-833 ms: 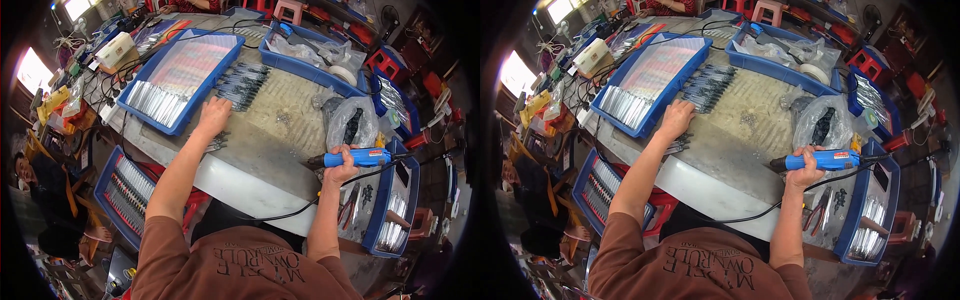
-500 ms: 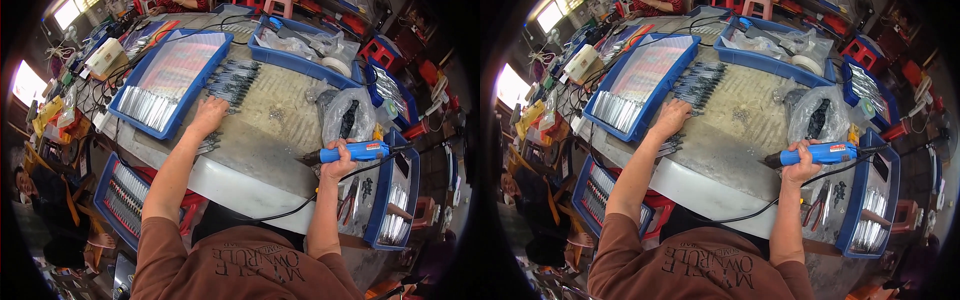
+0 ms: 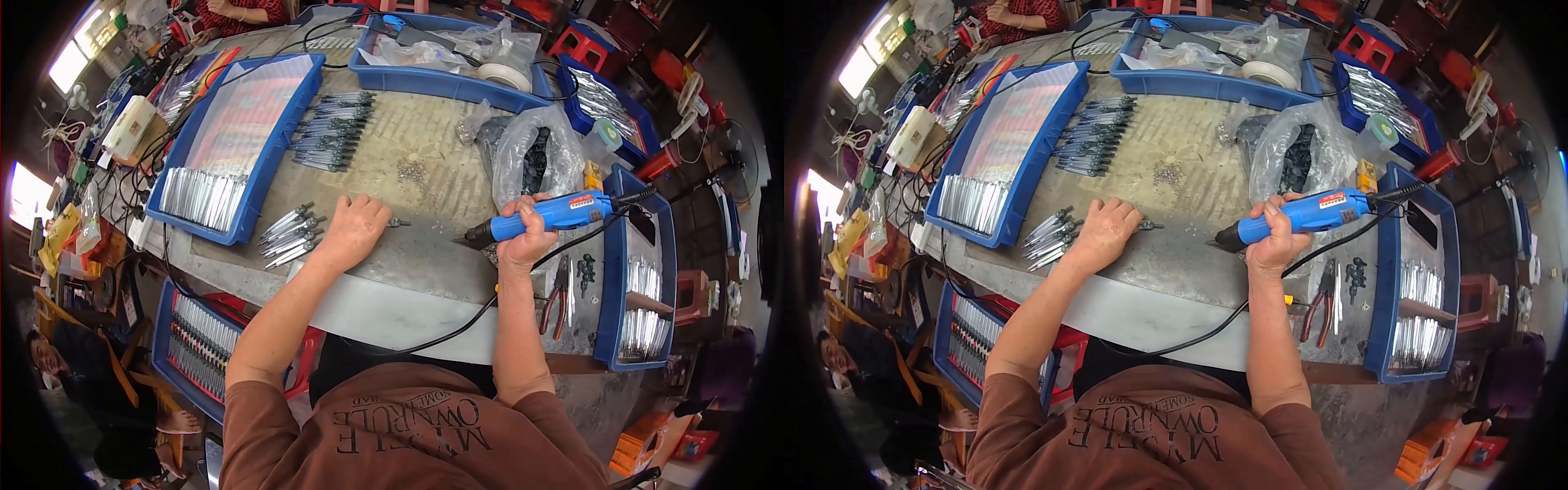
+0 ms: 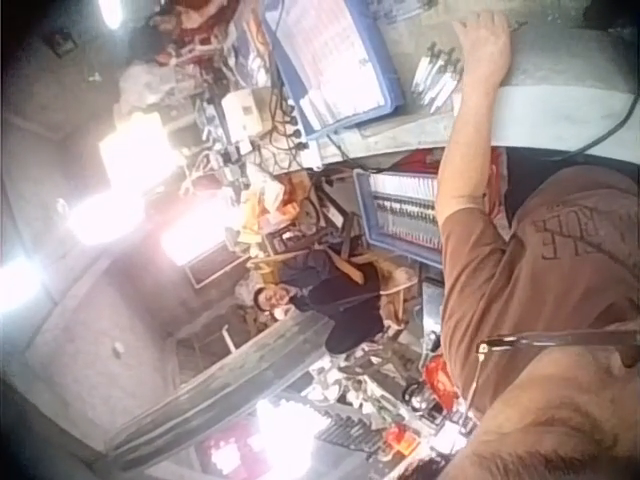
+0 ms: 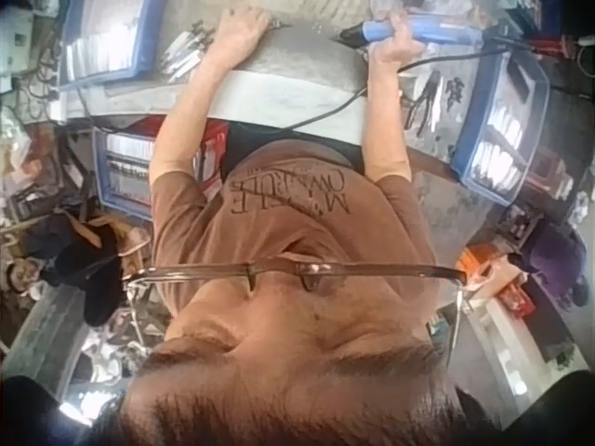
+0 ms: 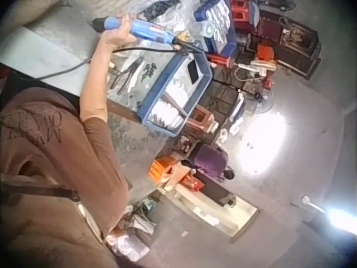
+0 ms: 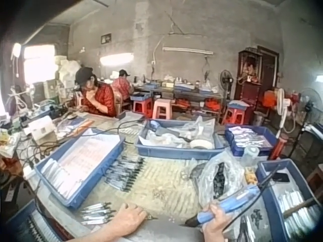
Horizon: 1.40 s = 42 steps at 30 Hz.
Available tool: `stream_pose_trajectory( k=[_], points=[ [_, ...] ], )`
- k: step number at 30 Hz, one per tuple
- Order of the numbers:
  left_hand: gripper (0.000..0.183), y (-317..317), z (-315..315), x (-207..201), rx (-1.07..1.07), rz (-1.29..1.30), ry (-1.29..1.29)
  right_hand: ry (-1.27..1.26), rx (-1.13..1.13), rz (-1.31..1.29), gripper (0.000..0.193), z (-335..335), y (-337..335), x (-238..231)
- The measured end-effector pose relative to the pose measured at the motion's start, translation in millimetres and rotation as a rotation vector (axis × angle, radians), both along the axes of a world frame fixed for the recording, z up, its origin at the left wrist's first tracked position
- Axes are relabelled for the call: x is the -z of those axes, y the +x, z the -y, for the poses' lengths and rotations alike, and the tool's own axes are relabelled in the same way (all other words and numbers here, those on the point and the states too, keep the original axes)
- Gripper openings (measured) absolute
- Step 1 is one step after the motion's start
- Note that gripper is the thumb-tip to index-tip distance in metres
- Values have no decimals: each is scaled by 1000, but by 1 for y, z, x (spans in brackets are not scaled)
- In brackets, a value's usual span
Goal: The person assembles small metal parts and plastic sleeves into finished units using an electric screwdriver.
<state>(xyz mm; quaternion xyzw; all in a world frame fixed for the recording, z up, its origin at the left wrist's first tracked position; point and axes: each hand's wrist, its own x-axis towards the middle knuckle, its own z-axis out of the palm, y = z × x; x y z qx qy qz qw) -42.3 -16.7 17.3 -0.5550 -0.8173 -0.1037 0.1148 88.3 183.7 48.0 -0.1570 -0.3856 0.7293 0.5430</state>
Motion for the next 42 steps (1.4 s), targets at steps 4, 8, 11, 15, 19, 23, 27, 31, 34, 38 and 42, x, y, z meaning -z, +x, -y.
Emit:
stream_pose_trajectory(
  k=[4, 8, 11, 15, 19, 23, 27, 31, 34, 38, 42],
  points=[
    [14, 5, -1, 7, -6, 81, 71, 19, 8, 39, 33, 2, 0, -3],
    [14, 5, -3, 8, 18, 113, 110, 14, -8, 36, 33, 0, 0, -1],
    [8, 6, -7, 7, 12, 170, 97, 11, -9, 30, 34, -1, 0, 0],
    [9, -1, -22, 3, -76, 96, 122, 0, -5, 28, 34, 1, 0, -1],
    [10, -3, -41, 0, -138, 16, 45, 23, -9, 33, 35, 0, 1, 0],
    [13, -1, -50, -1, -154, 47, 9, -9, -5, -11, 33, 1, 0, -1],
    [15, 6, -40, -8, 45, 96, -16, 7, -8, 10, 34, -1, 1, -1],
    [9, 7, -21, -15, 146, 340, 25, 3, -13, -2, 33, 0, 0, -1],
    [11, 6, -17, -11, -16, 341, 96, 11, -1, 9, 32, -1, 0, -2],
    [11, 9, -19, -7, -62, 298, 142, 10, -2, 7, 32, 0, 0, -1],
    [13, 20, -20, 1, 0, 279, 114, -6, 5, 6, 32, 0, 0, 0]
  ],
)
